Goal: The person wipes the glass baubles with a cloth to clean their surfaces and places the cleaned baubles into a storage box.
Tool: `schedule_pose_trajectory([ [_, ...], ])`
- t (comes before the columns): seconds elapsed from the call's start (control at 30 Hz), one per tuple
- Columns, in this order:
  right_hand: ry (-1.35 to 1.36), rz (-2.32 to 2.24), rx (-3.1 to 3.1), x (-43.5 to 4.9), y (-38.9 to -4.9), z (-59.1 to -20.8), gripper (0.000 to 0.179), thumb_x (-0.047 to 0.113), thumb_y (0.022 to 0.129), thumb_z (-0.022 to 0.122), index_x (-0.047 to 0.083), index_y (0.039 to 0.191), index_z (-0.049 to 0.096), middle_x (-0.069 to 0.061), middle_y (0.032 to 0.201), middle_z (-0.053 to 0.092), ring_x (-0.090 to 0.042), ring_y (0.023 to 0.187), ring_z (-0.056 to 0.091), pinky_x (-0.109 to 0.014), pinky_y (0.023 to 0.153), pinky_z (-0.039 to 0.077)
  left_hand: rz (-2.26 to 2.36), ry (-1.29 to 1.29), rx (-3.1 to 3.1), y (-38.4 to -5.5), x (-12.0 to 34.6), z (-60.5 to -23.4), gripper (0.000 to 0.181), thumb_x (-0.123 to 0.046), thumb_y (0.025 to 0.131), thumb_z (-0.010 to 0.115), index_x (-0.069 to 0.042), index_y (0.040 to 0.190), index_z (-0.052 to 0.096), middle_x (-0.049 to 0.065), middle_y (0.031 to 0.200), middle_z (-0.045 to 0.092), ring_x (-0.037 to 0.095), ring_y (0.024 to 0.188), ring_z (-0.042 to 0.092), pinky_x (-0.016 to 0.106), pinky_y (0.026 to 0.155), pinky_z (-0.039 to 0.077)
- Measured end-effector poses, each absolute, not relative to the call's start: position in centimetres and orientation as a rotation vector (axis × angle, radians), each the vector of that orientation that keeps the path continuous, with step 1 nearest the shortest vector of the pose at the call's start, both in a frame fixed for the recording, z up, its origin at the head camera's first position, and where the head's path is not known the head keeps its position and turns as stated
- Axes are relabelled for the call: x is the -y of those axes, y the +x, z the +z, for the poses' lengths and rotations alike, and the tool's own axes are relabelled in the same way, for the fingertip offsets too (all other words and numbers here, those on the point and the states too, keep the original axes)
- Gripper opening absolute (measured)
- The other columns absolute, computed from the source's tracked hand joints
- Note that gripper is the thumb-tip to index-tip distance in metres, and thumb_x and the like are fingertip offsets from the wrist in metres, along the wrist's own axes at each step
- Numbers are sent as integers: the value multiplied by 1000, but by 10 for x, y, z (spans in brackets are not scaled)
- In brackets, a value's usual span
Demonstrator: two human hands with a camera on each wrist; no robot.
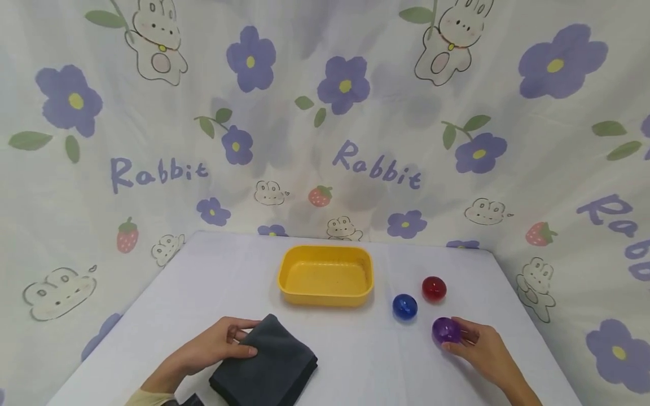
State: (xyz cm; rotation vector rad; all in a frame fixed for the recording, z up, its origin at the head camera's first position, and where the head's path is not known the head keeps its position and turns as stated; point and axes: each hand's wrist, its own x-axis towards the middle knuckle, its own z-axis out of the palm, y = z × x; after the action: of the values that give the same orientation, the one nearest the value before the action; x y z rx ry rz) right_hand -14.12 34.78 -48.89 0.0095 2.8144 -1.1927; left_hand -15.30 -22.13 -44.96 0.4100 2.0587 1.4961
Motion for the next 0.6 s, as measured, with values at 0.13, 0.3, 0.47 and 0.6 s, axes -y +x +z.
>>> schedule_pose_trajectory([
  [0.13,22,-1220,-2803,-345,-141,-487,79,29,83,86,-14,140,54,-33,141,59,-47,122,66,-35,90,61,1577,446,-1976,-153,219,-441,71,-12,94,72,13,151,39,21,113,77,23,90,79,31,77,63],
  [0.3,89,-1317,-2738,-340,-140,-487,75,31,83,85,-8,141,58,-28,141,61,-35,118,72,-30,89,61,1630,458,-1940,-157,214,-433,73,-12,95,70,13,154,35,22,117,76,24,91,79,33,77,64],
  [0.47,197,-1457,-2606,-336,-141,-485,74,35,87,82,-1,146,56,-22,144,61,-2,109,72,-20,88,59,1638,470,-1949,-159,208,-425,73,-12,95,70,12,155,34,22,118,76,25,91,80,35,78,64],
  [0.6,177,-1534,-2574,-330,-144,-480,76,34,88,81,-1,149,52,-22,148,57,5,108,70,-22,90,59,1638,475,-1987,-161,203,-416,74,-12,95,71,11,155,34,22,119,76,25,92,79,35,79,64],
])
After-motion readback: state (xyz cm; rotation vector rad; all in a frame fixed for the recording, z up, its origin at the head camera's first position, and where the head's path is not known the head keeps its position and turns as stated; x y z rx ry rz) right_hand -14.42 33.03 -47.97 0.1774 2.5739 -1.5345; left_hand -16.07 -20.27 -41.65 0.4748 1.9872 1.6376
